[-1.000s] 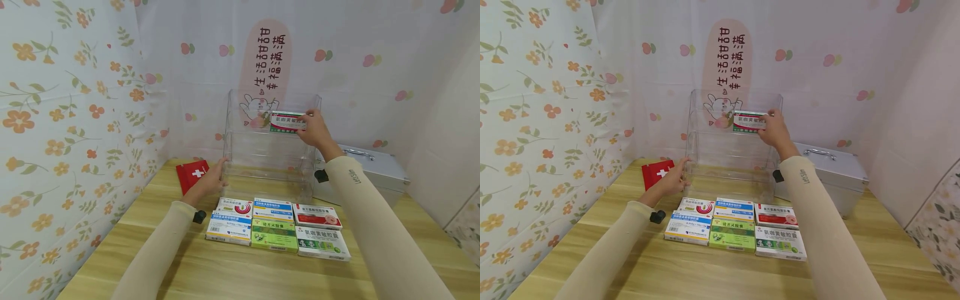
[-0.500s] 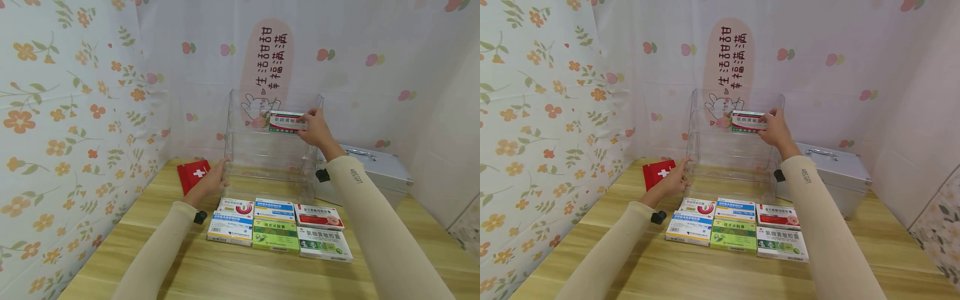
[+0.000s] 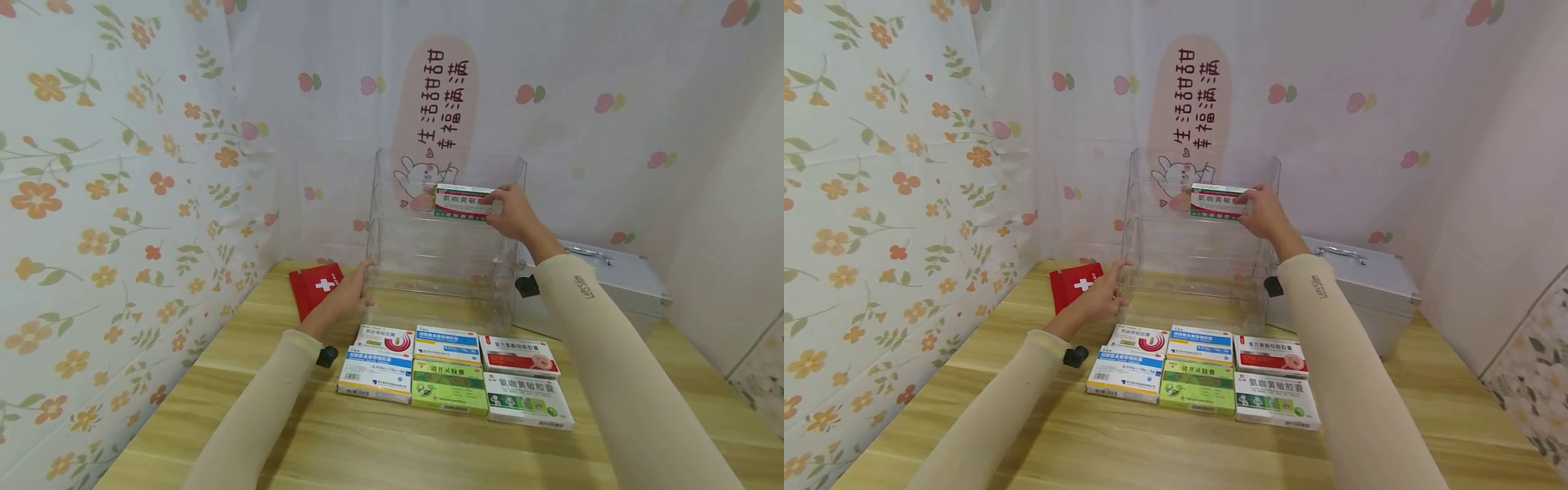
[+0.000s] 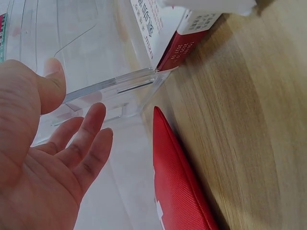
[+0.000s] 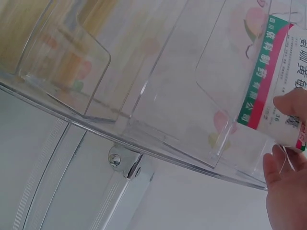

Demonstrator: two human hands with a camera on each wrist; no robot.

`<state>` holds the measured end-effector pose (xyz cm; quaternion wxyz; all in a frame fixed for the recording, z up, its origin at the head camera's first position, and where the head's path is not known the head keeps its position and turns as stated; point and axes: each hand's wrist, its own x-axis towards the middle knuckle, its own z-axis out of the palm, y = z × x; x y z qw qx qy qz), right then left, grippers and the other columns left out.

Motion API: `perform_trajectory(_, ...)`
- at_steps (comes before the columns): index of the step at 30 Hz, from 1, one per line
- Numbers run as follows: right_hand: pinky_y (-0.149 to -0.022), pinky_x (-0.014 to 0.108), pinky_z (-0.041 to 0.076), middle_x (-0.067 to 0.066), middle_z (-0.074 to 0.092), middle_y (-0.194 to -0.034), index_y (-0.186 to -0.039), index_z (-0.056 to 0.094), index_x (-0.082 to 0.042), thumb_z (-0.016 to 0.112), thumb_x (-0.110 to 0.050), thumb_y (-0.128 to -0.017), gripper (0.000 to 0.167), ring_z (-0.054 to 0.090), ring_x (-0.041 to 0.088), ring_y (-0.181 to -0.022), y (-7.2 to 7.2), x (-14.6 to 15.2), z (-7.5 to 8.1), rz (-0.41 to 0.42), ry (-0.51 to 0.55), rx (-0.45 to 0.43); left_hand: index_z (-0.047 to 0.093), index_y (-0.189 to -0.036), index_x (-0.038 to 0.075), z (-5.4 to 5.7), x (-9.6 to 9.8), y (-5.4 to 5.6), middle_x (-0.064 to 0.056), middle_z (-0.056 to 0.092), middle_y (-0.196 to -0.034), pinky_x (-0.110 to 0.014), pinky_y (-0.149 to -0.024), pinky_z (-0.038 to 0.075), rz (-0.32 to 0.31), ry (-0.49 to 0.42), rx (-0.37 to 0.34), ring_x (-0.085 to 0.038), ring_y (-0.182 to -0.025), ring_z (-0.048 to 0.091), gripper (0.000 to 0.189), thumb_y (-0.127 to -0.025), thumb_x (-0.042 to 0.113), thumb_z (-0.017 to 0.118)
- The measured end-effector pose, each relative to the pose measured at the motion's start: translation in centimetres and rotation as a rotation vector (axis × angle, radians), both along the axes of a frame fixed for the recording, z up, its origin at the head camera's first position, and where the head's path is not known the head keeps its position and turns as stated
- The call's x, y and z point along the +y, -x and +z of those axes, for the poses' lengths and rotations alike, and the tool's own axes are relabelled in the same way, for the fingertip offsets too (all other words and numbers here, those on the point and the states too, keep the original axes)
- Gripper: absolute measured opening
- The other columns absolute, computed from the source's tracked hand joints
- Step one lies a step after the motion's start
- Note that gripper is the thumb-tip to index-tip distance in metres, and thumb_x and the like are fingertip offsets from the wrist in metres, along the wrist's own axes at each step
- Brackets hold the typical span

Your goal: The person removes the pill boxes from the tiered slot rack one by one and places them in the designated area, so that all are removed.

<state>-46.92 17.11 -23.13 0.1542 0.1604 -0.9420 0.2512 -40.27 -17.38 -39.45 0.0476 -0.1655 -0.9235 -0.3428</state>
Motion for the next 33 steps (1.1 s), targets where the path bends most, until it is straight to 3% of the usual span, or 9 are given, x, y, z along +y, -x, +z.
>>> perform_trajectory(7,-0.108,0.052,0.039,0.022,0.032,-0.142,-0.122,0.060,0.003,0.064,0.004,-0.089,0.033,0.035,0.042,-0.128,0.0,-0.2,-0.2,-0.004,0.096,0.089,0.019,-0.153,0.025,-0.2,0.2,0.1,-0.014,0.046,-0.144,-0.053,-0.100,0.046,0.004,0.012,0.009,-0.033,-0.133,0.045,0.088,-0.088,0.009,0.075)
perform_trajectory(16,-0.098,0.050,0.043,0.024,0.038,-0.133,-0.117,0.063,0.004,0.060,0.008,-0.088,0.030,0.040,0.039,-0.121,-0.5,-0.5,0.7,0.011,0.156,0.254,0.018,-0.154,0.028,-0.2,0.1,-0.2,-0.011,0.042,-0.149,-0.053,-0.101,0.045,0.028,0.010,0.001,-0.032,-0.139,0.040,0.089,-0.088,0.011,0.075)
perform_trajectory(25,-0.084,0.042,0.043,0.023,0.037,-0.131,-0.127,0.061,0.001,0.057,0.008,-0.087,0.041,0.039,0.034,-0.110,-1.8,-0.3,0.7,0.002,0.225,0.246,0.019,-0.153,0.026,-0.3,0.3,-0.4,-0.013,0.040,-0.151,-0.055,-0.099,0.047,0.033,-0.004,0.022,-0.034,-0.137,0.041,0.088,-0.087,0.009,0.075)
perform_trajectory(33,-0.090,0.044,0.050,0.020,0.041,-0.133,-0.133,0.057,-0.001,0.061,0.002,-0.090,0.043,0.047,0.035,-0.112,-3.1,0.3,-0.1,0.021,0.290,0.270,0.018,-0.154,0.025,-0.3,0.4,-0.5,-0.012,0.040,-0.151,-0.053,-0.098,0.048,0.044,0.008,0.018,-0.034,-0.135,0.043,0.090,-0.087,0.009,0.075)
